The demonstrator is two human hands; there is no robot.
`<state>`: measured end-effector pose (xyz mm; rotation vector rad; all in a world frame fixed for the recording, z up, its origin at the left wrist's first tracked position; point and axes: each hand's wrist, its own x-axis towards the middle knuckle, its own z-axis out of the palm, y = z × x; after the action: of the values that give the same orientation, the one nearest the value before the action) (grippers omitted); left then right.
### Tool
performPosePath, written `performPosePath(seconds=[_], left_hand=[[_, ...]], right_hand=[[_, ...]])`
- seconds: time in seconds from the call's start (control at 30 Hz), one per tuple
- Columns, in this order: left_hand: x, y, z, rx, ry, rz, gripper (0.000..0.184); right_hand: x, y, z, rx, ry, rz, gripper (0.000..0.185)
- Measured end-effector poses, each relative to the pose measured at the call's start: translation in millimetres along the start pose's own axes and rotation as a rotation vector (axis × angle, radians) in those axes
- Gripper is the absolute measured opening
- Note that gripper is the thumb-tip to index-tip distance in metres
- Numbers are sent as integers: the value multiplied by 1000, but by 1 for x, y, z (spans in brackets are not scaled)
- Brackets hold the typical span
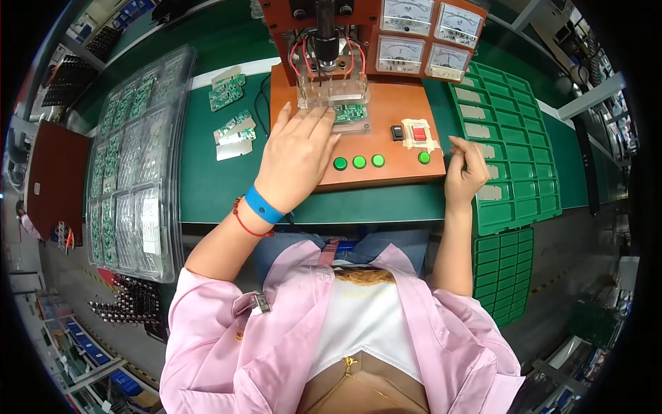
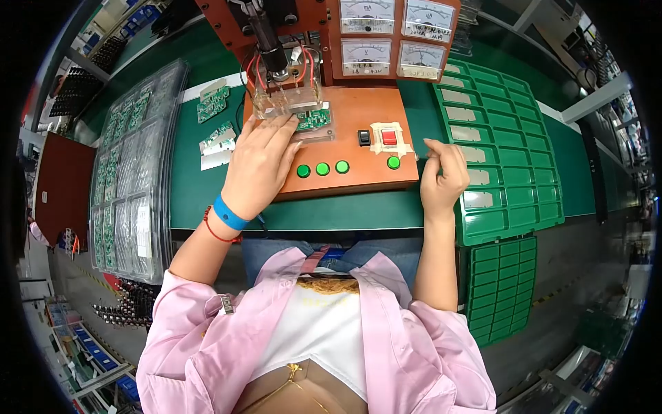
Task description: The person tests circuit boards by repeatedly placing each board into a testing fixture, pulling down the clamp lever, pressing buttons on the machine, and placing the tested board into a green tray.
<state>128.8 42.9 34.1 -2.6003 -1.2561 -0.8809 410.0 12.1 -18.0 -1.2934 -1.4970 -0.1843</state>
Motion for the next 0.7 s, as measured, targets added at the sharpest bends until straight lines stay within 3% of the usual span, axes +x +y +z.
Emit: performPosePath(seconds=[0.1, 0.4, 0.5, 0.63, 0.7], left_hand=[[5, 3, -6, -66, -71, -59, 31], [11, -22, -8, -235, -41, 118, 28], [9, -25, 0, -201, 2, 135, 31], [0, -2, -11, 87, -42, 92, 34], [-13, 15, -17, 57, -31, 62, 34]], right_hand=[[0, 3, 1, 19, 7, 17, 23], [-1, 2, 1, 16, -6, 48, 21], [-1, 3, 1, 27, -30, 55, 21], [-2, 0, -1, 7, -70, 74, 23], [2, -12, -4, -27, -56, -18, 25]])
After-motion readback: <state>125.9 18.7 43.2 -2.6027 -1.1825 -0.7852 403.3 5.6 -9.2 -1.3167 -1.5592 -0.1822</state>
